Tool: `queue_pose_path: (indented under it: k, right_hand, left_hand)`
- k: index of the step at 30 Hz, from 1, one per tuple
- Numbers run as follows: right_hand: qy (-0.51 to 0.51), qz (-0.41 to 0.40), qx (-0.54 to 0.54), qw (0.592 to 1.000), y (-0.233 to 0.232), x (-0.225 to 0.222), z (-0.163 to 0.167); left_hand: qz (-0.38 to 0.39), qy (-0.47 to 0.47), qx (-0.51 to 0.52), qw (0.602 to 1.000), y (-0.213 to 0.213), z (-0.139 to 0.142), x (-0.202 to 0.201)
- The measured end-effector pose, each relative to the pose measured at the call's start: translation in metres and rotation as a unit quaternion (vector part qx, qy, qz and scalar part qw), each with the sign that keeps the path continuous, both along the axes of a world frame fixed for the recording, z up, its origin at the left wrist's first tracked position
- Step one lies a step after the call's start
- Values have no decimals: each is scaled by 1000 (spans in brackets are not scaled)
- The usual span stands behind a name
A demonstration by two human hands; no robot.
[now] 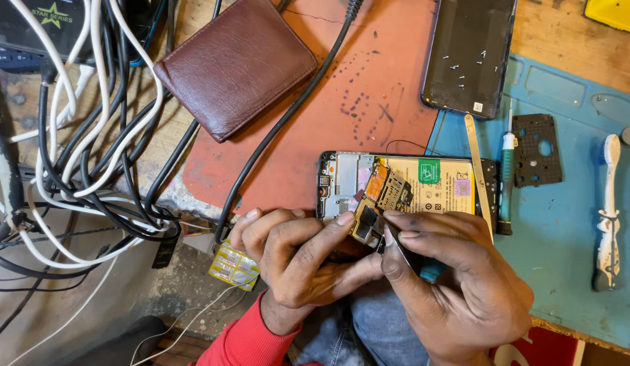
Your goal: The person works on a disassembled smartphone at a repair bench, holding the exposed motherboard and cleaning its surface with a brush, then using a black pry tool to work on the board and its connectors while the phone body and battery lie on the mat.
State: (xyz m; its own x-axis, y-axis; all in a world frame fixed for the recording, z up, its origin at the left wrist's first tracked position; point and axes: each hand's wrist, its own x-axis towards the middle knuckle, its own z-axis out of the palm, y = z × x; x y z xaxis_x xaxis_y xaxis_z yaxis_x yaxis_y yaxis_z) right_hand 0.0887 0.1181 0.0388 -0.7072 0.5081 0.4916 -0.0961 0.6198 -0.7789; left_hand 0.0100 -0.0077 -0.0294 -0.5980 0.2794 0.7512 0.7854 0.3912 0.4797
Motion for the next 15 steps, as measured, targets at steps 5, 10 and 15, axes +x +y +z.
queue_pose_path:
  k: [5,10,15]
  right_hand:
    - [9,5,-9,1000,0,1,-1]
    - [3,-2,-18,1000,0,1,0]
    - [4,-2,-2,1000,1,-1,1]
  left_hand:
    - [0,2,-5,1000,0,0,0]
    - [1,3,2,1000,1,-1,0]
    - [-1,3,4,1000,1,-2,-1]
